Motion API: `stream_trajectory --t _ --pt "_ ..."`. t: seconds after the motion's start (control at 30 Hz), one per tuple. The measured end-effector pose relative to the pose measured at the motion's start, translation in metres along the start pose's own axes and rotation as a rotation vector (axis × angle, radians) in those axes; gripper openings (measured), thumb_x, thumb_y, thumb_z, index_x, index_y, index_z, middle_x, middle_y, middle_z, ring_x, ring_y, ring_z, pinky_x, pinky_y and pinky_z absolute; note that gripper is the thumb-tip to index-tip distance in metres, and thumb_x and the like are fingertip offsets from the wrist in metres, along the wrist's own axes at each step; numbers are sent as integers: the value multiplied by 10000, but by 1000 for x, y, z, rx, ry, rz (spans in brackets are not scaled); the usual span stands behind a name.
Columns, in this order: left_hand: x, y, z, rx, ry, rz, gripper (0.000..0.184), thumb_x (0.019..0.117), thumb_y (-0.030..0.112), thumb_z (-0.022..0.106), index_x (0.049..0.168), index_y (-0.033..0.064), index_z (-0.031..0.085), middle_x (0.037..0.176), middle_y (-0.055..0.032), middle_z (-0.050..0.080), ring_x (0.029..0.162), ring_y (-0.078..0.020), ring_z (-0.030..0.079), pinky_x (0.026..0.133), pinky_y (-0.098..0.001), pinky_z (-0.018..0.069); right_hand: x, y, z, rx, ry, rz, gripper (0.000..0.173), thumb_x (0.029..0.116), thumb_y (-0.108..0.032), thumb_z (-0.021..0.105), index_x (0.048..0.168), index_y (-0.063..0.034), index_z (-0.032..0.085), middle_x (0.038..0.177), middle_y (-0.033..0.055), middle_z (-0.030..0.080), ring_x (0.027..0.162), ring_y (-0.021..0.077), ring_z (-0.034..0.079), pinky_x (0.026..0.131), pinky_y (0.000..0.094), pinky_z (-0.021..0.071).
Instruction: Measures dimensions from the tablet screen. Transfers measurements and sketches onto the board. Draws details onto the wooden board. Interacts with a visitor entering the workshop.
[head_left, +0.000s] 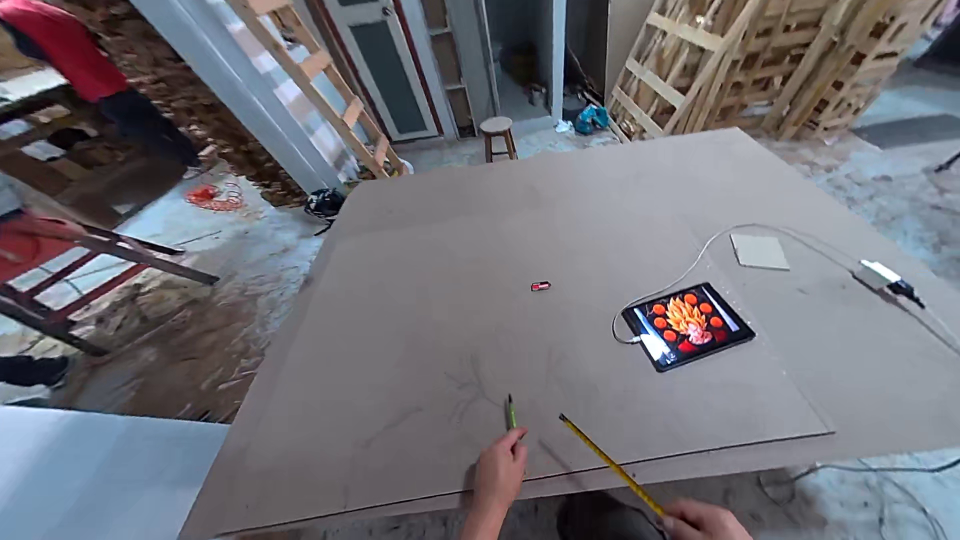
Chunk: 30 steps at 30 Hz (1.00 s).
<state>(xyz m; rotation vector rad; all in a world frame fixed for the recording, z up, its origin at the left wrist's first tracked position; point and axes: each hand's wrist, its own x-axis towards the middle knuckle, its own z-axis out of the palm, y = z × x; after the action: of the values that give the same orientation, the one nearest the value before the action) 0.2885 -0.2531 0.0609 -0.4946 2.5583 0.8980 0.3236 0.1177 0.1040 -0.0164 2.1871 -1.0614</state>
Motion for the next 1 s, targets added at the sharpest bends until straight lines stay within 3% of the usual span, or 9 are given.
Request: stream_trajectory --t 0.17,0.23,0.37,0.47,0.53,0.63,0.73,0.87,1.0 --pt "-43 -87 -38 -367 107 45 468 943 219 737 1362 55 603 1130 -65 766 1021 -182 749 944 -442 614 98 -64 45 301 -153 146 275 1007 -378 621 1117 -168 760 936 15 758 850 171 725 824 431 602" --pt "-48 -100 -53 -278 187 52 362 917 154 741 1251 49 648 1054 -56 778 942 -186 760 873 -446 627 125 -89 66 518 -164 196 266 1002 -311 639 1134 -103 738 940 58 745 844 197 717 809 410 601" --pt "-18 -96 -83 48 245 225 243 962 304 689 1110 112 712 896 -69 752 750 -244 737 671 -497 615 165 -130 110 652 -10 244 237 994 -273 651 1114 -87 737 911 61 751 813 198 730 778 397 617" --pt "33 -89 -94 173 78 443 386 1006 319 619 1346 138 641 1179 -58 732 1003 -222 732 877 -454 611 183 -151 141 602 77 282 223 983 -305 653 1084 -136 756 911 23 757 836 167 730 796 399 610" --pt "71 -79 -97 260 -52 581 524 1012 315 584 1496 127 514 1391 -42 642 1272 -220 618 1100 -423 490 186 -162 159 571 134 307 211 965 -322 662 1046 -162 773 898 2 761 836 152 727 797 408 602" --pt "122 -69 -93 366 -105 786 527 1003 292 556 1495 110 506 1585 -28 476 1468 -229 436 1235 -422 322 184 -176 183 553 204 336 204 955 -335 667 1027 -178 775 901 -10 765 843 146 733 803 416 608" --pt "153 -62 -91 441 -175 888 566 993 317 545 1512 97 488 1630 -26 411 1509 -218 372 1273 -419 234 180 -185 199 578 259 384 215 948 -344 672 1048 -189 784 919 -9 767 863 145 733 814 417 605" --pt "179 -64 -90 444 -137 951 607 1017 443 525 1514 95 497 1585 -13 479 1485 -154 408 1264 -373 268 171 -188 208 647 277 401 274 980 -396 645 1105 -188 772 951 -2 762 888 148 728 836 409 600" --pt "217 -51 -102 442 -99 960 627 998 391 599 1532 89 470 1574 -56 488 1490 -189 404 1267 -403 262 142 -168 222 728 297 409 301 991 -413 646 1104 -156 755 918 17 751 833 164 723 802 402 607"
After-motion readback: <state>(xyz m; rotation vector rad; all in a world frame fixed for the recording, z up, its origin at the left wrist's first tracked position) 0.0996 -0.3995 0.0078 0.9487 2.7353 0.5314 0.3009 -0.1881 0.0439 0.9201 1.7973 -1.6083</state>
